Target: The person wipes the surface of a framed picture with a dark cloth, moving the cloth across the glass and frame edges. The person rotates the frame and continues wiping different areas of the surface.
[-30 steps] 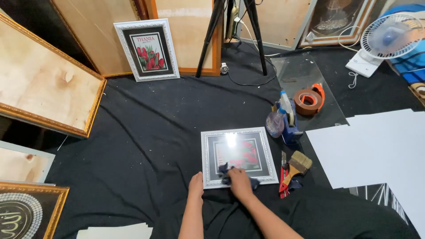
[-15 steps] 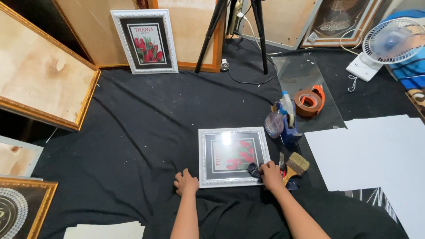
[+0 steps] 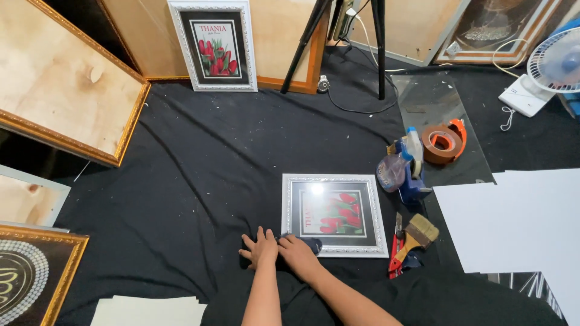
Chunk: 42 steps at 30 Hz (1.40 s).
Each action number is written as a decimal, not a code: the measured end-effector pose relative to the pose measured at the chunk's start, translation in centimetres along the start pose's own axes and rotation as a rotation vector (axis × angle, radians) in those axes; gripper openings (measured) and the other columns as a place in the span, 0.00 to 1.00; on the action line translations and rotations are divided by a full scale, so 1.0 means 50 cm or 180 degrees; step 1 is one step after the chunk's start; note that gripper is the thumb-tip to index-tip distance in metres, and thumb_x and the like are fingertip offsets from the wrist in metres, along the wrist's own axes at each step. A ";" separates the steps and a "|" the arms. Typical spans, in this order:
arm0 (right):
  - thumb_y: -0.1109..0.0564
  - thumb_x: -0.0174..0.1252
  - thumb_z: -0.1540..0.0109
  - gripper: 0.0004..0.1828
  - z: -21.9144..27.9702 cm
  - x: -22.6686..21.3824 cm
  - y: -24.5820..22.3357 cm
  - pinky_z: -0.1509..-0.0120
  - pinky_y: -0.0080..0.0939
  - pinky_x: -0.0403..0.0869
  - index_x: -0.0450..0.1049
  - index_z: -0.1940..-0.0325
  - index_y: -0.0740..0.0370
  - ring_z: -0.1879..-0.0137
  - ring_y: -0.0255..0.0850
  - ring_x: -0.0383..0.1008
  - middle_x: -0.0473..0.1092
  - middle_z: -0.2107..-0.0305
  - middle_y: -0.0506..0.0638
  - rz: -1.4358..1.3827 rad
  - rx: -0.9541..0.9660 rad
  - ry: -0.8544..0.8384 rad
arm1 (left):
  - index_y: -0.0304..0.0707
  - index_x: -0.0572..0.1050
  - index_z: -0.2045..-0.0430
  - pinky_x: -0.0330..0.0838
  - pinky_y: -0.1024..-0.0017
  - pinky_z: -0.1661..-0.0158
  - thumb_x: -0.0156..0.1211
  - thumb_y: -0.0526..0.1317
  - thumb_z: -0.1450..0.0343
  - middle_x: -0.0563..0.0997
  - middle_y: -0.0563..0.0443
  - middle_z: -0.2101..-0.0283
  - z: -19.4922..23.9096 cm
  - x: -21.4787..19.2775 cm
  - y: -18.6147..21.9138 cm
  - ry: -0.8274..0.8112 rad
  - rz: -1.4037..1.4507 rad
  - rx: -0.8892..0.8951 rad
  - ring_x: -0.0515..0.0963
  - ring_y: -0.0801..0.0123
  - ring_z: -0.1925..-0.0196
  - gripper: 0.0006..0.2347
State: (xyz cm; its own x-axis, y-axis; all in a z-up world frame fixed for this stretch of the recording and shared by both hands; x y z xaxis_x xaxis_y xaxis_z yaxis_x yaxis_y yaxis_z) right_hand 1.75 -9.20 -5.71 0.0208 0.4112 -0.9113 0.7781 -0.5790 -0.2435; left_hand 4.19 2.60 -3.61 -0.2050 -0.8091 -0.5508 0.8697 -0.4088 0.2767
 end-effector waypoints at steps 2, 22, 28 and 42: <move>0.67 0.61 0.45 0.09 0.025 -0.009 0.009 0.58 0.46 0.69 0.72 0.63 0.60 0.58 0.48 0.65 0.66 0.65 0.52 0.0049 -0.0001 -0.0138 | 0.77 0.49 0.26 0.48 0.35 0.30 0.28 0.59 0.21 0.29 0.64 0.19 0.009 -0.005 -0.007 0.0016 0.0028 -0.0015 0.29 0.48 0.18 0.24; 0.70 0.62 0.48 0.20 0.014 -0.003 0.014 0.62 0.48 0.69 0.72 0.52 0.63 0.58 0.52 0.65 0.66 0.60 0.57 0.0134 0.0111 0.0134 | 0.64 0.58 0.28 0.49 0.46 0.31 0.36 0.59 0.23 0.46 0.55 0.20 -0.003 0.025 -0.003 0.0505 -0.0422 0.0398 0.47 0.55 0.22 0.25; 0.72 0.62 0.50 0.22 0.113 -0.056 0.075 0.67 0.50 0.67 0.68 0.56 0.59 0.58 0.53 0.64 0.64 0.58 0.58 0.0326 0.0218 -0.0476 | 0.59 0.65 0.34 0.63 0.54 0.38 0.52 0.53 0.25 0.64 0.52 0.33 -0.057 0.064 -0.011 0.1220 -0.0961 0.1167 0.63 0.53 0.34 0.22; 0.60 0.58 0.44 0.06 0.389 -0.177 0.280 0.56 0.49 0.65 0.68 0.71 0.53 0.54 0.49 0.62 0.62 0.63 0.49 -0.0094 0.2291 -0.0990 | 0.68 0.38 0.24 0.64 0.55 0.37 0.72 0.58 0.32 0.52 0.51 0.28 0.007 0.063 0.015 0.0181 -0.2062 0.1164 0.61 0.52 0.31 0.47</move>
State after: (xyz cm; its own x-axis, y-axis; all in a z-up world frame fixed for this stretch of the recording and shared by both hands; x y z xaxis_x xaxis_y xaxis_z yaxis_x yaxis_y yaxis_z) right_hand 0.27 -34.66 -7.50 -0.2528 0.2790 -0.9264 0.1751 -0.9285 -0.3274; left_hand 4.07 -0.40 -4.85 -0.5934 -0.3394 -0.7298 0.3758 -0.9187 0.1217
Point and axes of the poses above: each hand's wrist, its own z-axis away from the middle knuckle, its own x-axis out of the palm, y = z × x, the point moved 3 cm from there along -z, towards the middle knuckle
